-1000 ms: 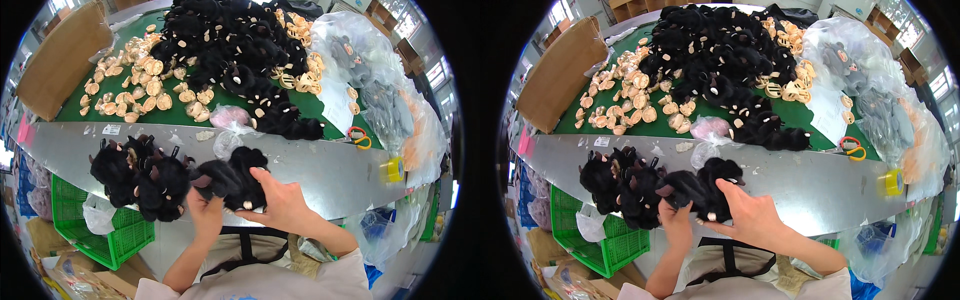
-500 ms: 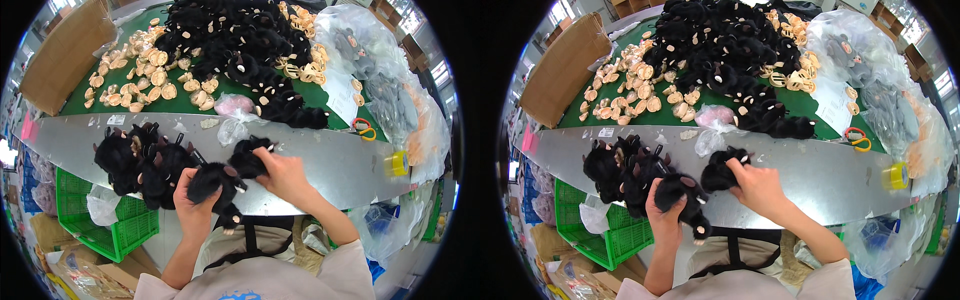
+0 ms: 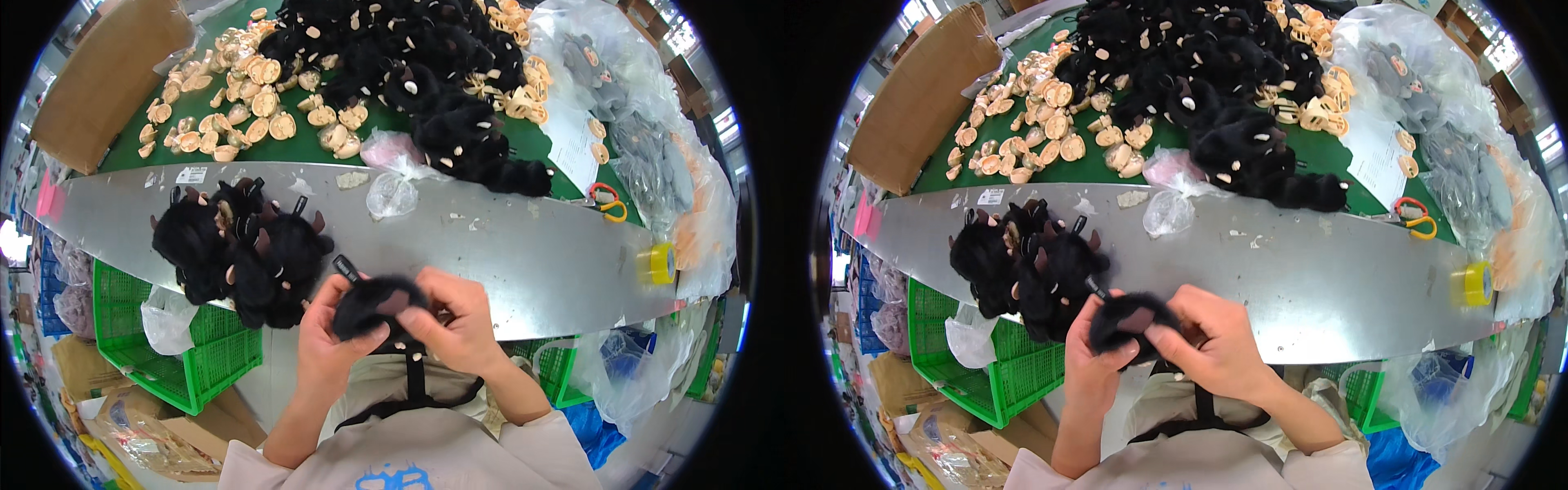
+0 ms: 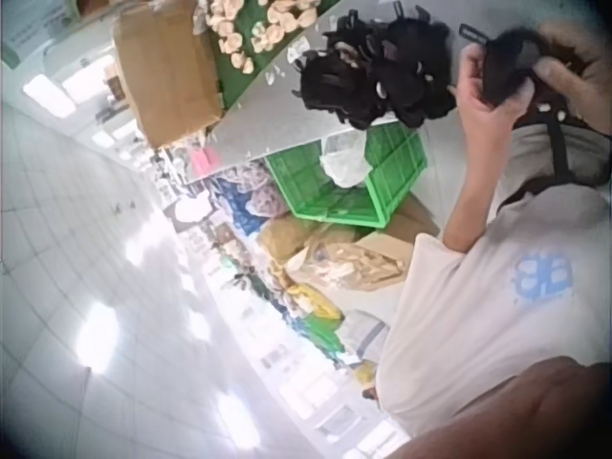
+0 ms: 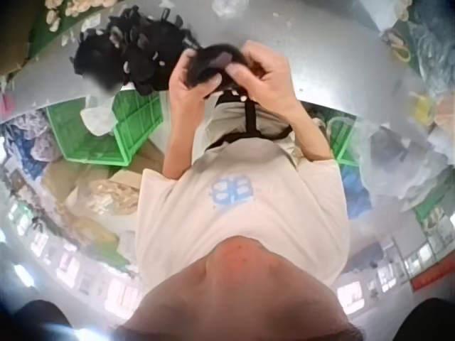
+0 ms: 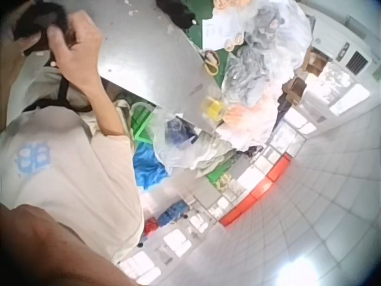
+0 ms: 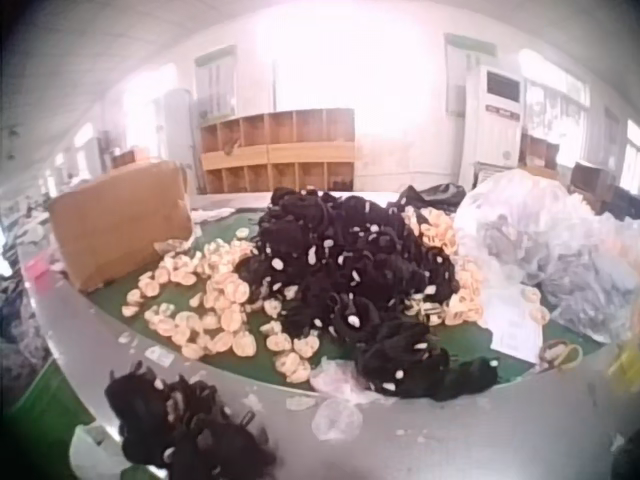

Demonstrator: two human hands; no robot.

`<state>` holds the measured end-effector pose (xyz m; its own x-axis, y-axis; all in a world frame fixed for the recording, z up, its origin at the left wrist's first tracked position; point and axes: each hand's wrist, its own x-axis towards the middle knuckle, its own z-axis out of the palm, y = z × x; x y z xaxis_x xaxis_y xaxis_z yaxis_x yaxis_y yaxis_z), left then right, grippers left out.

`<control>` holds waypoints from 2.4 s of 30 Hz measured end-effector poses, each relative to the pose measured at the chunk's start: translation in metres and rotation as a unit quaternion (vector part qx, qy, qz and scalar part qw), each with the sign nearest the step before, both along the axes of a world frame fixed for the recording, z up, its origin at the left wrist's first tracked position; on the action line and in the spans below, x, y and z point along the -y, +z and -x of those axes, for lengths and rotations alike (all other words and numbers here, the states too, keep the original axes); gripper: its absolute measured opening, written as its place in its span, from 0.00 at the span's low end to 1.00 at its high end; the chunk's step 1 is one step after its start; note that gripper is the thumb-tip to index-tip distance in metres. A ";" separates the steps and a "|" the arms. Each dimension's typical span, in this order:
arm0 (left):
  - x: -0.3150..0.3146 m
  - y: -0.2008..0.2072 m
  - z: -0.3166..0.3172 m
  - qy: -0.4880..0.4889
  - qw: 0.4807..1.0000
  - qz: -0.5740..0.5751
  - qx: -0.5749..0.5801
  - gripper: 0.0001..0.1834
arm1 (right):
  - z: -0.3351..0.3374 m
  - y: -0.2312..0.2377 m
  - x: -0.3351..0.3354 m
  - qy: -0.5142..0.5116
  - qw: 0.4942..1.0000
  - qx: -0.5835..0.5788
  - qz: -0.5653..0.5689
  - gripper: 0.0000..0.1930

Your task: The person assembles small black plush toys by inserting a round wooden base into each toy's opening, then closing the seam. Completed units are placed into a green basket on the table.

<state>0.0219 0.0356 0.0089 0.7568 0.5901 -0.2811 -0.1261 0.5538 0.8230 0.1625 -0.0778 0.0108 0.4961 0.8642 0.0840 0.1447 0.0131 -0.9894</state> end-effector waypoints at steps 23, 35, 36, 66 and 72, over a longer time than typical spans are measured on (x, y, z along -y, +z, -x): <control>0.017 -0.024 0.028 -0.029 0.984 0.144 0.100 0.26 | 0.023 -0.008 0.008 -0.005 0.986 -0.160 -0.049 0.15; 0.012 -0.013 0.029 -0.063 0.993 0.084 0.056 0.32 | 0.037 -0.010 0.004 -0.056 0.997 -0.028 -0.045 0.09; 0.018 -0.005 0.026 -0.026 0.998 0.060 0.002 0.31 | 0.040 -0.015 0.004 -0.091 0.989 -0.101 -0.051 0.10; 0.030 0.000 0.025 0.075 0.996 -0.005 -0.045 0.13 | 0.049 -0.007 0.033 -0.079 0.969 -0.198 -0.122 0.13; 0.034 0.016 0.020 0.054 0.998 -0.011 -0.009 0.16 | 0.054 -0.003 0.028 -0.080 0.978 -0.180 -0.063 0.15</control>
<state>0.0015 0.0017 0.0253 0.6830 0.6748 -0.2794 -0.1697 0.5188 0.8379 0.1083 -0.1057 0.0076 0.6409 0.7673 -0.0205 -0.2028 0.1436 -0.9686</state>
